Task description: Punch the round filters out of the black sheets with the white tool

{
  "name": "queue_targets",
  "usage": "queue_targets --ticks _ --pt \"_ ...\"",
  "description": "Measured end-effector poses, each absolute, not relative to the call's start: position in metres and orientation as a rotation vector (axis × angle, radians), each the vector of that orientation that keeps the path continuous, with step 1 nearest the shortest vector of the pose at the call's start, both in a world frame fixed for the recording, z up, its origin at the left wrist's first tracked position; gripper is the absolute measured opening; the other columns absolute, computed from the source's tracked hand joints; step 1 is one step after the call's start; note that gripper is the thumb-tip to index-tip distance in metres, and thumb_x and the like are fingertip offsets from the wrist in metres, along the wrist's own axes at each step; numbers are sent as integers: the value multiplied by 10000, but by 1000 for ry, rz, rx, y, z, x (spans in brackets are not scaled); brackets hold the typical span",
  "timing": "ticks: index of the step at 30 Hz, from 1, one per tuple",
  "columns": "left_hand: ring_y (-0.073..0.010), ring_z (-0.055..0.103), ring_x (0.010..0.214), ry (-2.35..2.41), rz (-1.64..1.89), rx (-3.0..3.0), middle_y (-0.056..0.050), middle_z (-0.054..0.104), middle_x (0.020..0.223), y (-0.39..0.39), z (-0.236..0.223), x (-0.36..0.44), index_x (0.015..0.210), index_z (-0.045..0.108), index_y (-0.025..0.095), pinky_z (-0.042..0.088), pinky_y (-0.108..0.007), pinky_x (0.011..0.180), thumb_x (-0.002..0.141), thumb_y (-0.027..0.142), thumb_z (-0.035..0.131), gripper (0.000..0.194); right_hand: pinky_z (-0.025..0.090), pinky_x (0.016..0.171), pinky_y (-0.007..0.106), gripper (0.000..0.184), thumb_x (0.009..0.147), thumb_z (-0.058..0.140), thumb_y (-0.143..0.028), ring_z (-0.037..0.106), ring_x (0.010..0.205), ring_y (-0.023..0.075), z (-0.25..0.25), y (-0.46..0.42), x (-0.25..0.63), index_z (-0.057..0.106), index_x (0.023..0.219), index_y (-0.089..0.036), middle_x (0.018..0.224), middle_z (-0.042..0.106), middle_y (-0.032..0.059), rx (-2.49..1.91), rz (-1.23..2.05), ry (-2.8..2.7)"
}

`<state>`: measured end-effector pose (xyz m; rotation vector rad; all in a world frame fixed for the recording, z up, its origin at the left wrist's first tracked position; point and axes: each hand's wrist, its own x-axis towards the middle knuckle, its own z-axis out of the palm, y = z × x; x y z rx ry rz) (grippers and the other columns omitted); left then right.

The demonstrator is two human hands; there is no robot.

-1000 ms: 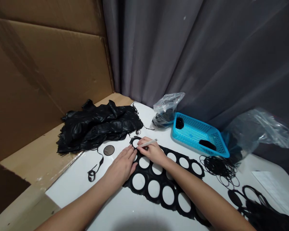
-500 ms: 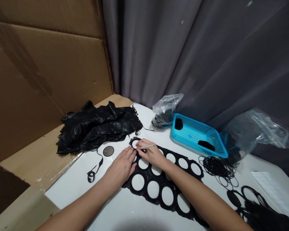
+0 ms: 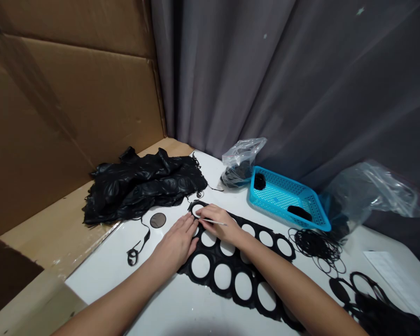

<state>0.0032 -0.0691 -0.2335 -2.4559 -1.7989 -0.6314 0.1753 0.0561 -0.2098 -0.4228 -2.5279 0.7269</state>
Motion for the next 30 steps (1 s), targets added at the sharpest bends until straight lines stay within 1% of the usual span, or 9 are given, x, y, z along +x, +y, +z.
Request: queue_targets --ticks 3,8,10,12,15,19,26,28,30 --pt "-298 512 1338 -1805 -606 -2448 -175 570 1409 -69 -233 4 1359 521 124 405 -455 1120 952 263 486 431 494 869 362 144 943 529 -129 614 985 230 -211 54 175 622 1010 -217 1038 705 84 -399 631 -2606" --pt "-309 523 1323 -1778 -518 -2450 -188 589 1377 -68 -227 6 1342 526 92 422 -447 1105 931 237 489 437 450 858 383 151 941 529 -118 582 975 252 -207 50 169 619 1020 -210 1069 691 97 -417 311 -2775" --pt "-309 524 1321 -1785 -525 -2441 -183 599 1361 -68 -224 6 1328 536 102 425 -448 1102 933 230 482 419 440 841 383 150 924 530 -103 578 948 260 -202 60 169 618 996 -200 1042 688 111 -567 249 -2707" --pt "-311 528 1314 -1796 -553 -2435 -176 610 1337 -69 -222 7 1308 549 114 430 -453 1097 939 228 475 393 436 809 374 149 912 498 -93 584 900 264 -196 77 175 610 927 -190 963 687 117 -827 235 -2519" --pt "-319 545 1285 -1810 -598 -2431 -172 613 1314 -69 -219 8 1284 562 116 449 -465 1077 947 231 474 366 430 737 332 145 907 476 -135 610 814 246 -190 99 192 579 828 -201 889 695 94 -1100 321 -2207" --pt "-336 544 1265 -1838 -615 -2409 -164 619 1268 -68 -215 9 1226 591 128 461 -485 1052 947 232 492 314 407 639 281 164 907 510 -265 613 694 200 -190 100 217 557 757 -220 821 712 36 -1075 591 -2108" --pt "-349 544 1249 -1826 -564 -2392 -169 629 1219 -66 -207 11 1183 614 103 458 -505 1052 944 218 502 287 437 678 293 180 875 517 -315 640 738 204 -185 94 237 587 739 -218 833 725 49 -1258 524 -1799" --pt "-348 547 1245 -1817 -568 -2389 -167 631 1211 -67 -206 12 1171 621 103 465 -505 1042 948 222 505 278 441 668 295 187 867 535 -315 638 714 201 -186 88 234 578 710 -222 792 720 39 -1205 663 -1897" --pt "-340 544 1255 -1790 -582 -2398 -172 618 1252 -67 -208 15 1197 616 105 472 -493 1037 958 231 505 293 453 667 291 181 856 566 -299 652 719 198 -189 75 227 560 690 -226 779 724 25 -1110 886 -2011"
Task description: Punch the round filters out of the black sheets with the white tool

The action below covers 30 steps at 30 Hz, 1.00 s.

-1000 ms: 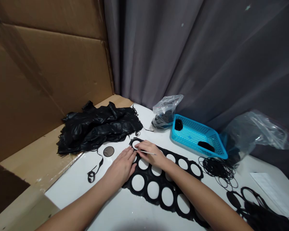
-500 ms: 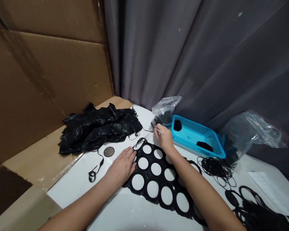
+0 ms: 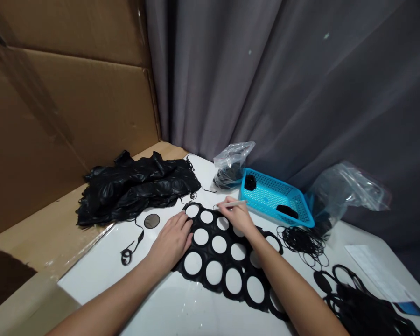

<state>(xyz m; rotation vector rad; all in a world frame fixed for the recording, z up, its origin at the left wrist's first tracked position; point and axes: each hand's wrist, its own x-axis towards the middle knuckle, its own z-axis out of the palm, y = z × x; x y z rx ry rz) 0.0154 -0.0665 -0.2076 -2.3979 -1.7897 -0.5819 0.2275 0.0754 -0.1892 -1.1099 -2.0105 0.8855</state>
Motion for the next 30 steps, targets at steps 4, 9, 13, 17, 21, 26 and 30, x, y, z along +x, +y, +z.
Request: queue_targets --ticks 4,9,13,17,21,26,30 --pt "-323 479 1351 -1684 -629 -2508 -165 549 1413 -65 -217 23 1347 547 132 440 -484 1087 971 282 533 405 492 782 321 126 845 613 -261 694 848 209 -198 49 217 570 734 -221 891 754 27 -986 1152 -2068" --pt "-313 442 1393 -1681 -597 -2601 -161 532 1449 -64 -225 24 1369 543 146 426 -468 1110 971 341 573 444 505 820 354 89 853 618 -258 697 884 215 -205 41 216 597 777 -215 928 750 31 -964 1207 -2060" --pt "-316 443 1392 -1683 -628 -2609 -161 534 1448 -64 -223 23 1373 541 152 430 -475 1105 968 326 573 442 509 840 355 86 858 624 -259 699 911 209 -207 43 216 601 786 -217 944 748 23 -935 1244 -2042" --pt "-311 448 1389 -1676 -645 -2611 -155 546 1437 -65 -221 24 1372 540 158 421 -473 1113 970 317 566 433 502 832 329 43 876 617 -231 693 899 193 -206 42 216 629 836 -225 931 743 11 -922 1172 -2099" --pt "-319 441 1393 -1683 -618 -2607 -162 537 1445 -64 -222 25 1363 546 147 428 -478 1107 950 301 591 443 449 845 335 82 906 587 -158 662 913 200 -207 31 214 624 868 -221 941 736 26 -868 795 -2356" --pt "-326 439 1394 -1687 -632 -2608 -163 543 1438 -63 -227 26 1358 548 144 401 -496 1126 933 280 593 449 372 836 364 130 907 523 -85 597 900 237 -201 39 210 597 932 -189 915 707 81 -789 159 -2715" --pt "-331 418 1407 -1706 -660 -2600 -154 539 1443 -64 -230 24 1349 557 160 393 -504 1128 939 292 578 432 337 749 353 159 928 455 -96 574 818 248 -182 86 225 583 881 -177 840 685 102 -1279 -152 -2425"
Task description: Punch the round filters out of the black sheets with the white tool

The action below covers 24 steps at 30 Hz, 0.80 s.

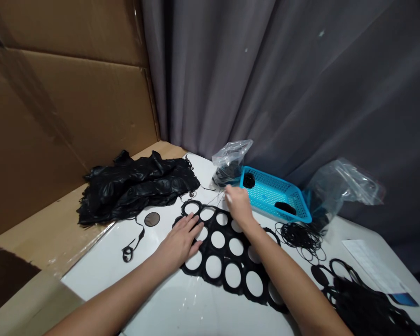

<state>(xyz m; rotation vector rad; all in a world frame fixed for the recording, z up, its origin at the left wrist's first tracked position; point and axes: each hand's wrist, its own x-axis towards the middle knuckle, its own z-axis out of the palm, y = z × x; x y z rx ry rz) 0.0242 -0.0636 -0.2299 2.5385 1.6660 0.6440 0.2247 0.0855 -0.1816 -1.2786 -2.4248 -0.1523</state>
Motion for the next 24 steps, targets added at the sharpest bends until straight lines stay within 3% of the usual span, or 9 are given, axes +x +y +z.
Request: queue_targets --ticks 4,10,13,24 --pt "-324 414 1411 1673 621 2555 -147 536 1447 -65 -226 20 1359 550 167 397 -499 1124 955 297 551 424 342 726 346 158 938 439 -161 579 786 259 -168 109 254 570 856 -190 795 676 102 -1449 -128 -2148" --pt "-324 433 1397 1664 558 2630 -176 528 1450 -60 -215 39 1349 539 134 368 -485 1142 914 230 533 445 436 703 308 142 895 548 -249 648 793 220 -181 58 265 554 755 -230 893 730 42 -1129 716 -2168" --pt "-306 418 1410 1571 537 2703 -188 479 1492 -57 -216 59 1404 485 99 341 -449 1165 911 243 571 521 465 737 301 139 882 573 -250 666 809 200 -191 35 261 571 745 -226 891 737 18 -1096 987 -2135" --pt "-311 385 1432 1595 514 2708 -153 443 1530 -59 -233 68 1439 471 175 308 -502 1169 970 337 542 501 487 843 332 103 884 604 -247 666 933 208 -201 33 262 621 785 -225 930 734 16 -1071 1090 -2088"
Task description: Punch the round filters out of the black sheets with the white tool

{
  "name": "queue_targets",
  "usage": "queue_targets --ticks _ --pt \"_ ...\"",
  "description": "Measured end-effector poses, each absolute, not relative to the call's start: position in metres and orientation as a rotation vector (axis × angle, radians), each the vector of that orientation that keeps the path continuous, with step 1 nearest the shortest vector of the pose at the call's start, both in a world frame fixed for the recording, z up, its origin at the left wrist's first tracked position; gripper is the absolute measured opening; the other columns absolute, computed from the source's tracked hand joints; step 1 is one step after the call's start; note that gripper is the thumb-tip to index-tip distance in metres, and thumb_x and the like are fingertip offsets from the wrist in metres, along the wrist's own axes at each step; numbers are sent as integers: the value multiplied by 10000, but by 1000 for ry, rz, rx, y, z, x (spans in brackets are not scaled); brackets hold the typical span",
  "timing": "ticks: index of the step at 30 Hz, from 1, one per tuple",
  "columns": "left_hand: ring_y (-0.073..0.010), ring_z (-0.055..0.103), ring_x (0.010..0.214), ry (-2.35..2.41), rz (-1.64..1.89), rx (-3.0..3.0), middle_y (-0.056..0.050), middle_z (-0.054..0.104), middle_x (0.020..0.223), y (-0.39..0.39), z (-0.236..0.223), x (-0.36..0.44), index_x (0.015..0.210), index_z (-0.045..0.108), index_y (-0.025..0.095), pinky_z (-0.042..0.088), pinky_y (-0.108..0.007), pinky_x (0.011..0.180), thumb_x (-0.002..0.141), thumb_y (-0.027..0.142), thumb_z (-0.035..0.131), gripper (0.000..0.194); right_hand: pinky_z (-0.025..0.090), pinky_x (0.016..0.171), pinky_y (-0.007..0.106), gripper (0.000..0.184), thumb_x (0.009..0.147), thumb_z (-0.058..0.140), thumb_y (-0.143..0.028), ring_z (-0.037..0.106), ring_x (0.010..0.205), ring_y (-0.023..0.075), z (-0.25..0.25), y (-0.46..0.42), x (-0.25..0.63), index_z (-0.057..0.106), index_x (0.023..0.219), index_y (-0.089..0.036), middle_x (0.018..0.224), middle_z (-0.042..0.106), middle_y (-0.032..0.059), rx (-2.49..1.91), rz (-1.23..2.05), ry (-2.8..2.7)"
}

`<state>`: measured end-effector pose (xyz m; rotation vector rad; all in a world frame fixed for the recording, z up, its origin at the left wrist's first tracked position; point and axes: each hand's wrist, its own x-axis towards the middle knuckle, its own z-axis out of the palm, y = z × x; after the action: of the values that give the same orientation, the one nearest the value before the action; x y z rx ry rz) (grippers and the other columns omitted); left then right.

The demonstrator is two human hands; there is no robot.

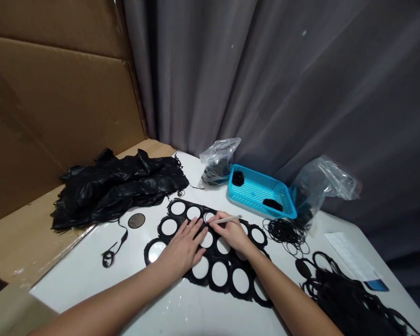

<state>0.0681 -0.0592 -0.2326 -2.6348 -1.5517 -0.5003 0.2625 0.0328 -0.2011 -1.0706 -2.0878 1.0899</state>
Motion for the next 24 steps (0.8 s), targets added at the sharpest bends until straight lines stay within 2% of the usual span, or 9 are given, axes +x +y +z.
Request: queue_targets --ticks 7,12,15,17,20,24 --pt "-318 369 1439 -1561 -535 -2659 -194 400 1546 -59 -233 69 1443 465 153 304 -524 1163 983 335 510 497 472 835 334 108 896 605 -225 644 894 208 -197 30 262 629 792 -237 913 727 15 -1048 1022 -2159" --pt "-311 352 1450 -1578 -586 -2644 -175 408 1546 -59 -236 70 1422 486 169 253 -536 1183 997 354 482 463 461 835 341 137 908 597 -214 638 887 210 -196 29 264 595 773 -241 898 718 10 -1040 978 -2186" --pt "-309 345 1453 -1586 -572 -2650 -167 392 1558 -59 -237 70 1429 480 182 251 -541 1180 995 352 485 465 438 857 361 125 929 569 -190 629 927 222 -201 24 262 585 813 -235 952 714 34 -979 791 -2300" --pt "-316 349 1451 -1590 -540 -2656 -176 381 1562 -58 -236 70 1443 464 178 253 -552 1174 987 339 494 484 411 874 390 101 938 530 -158 613 968 247 -205 19 260 603 908 -220 1013 708 74 -906 588 -2444" --pt "-320 356 1446 -1597 -523 -2647 -184 386 1557 -58 -236 70 1452 460 171 238 -556 1176 979 332 507 502 381 867 425 172 919 488 -114 593 952 289 -207 22 257 615 1014 -180 996 694 128 -867 317 -2604" --pt "-309 330 1460 -1604 -561 -2635 -148 382 1568 -59 -237 67 1441 484 211 223 -540 1183 981 350 515 481 378 822 409 213 952 409 -160 590 867 293 -191 54 274 619 931 -189 897 677 129 -1173 141 -2335"
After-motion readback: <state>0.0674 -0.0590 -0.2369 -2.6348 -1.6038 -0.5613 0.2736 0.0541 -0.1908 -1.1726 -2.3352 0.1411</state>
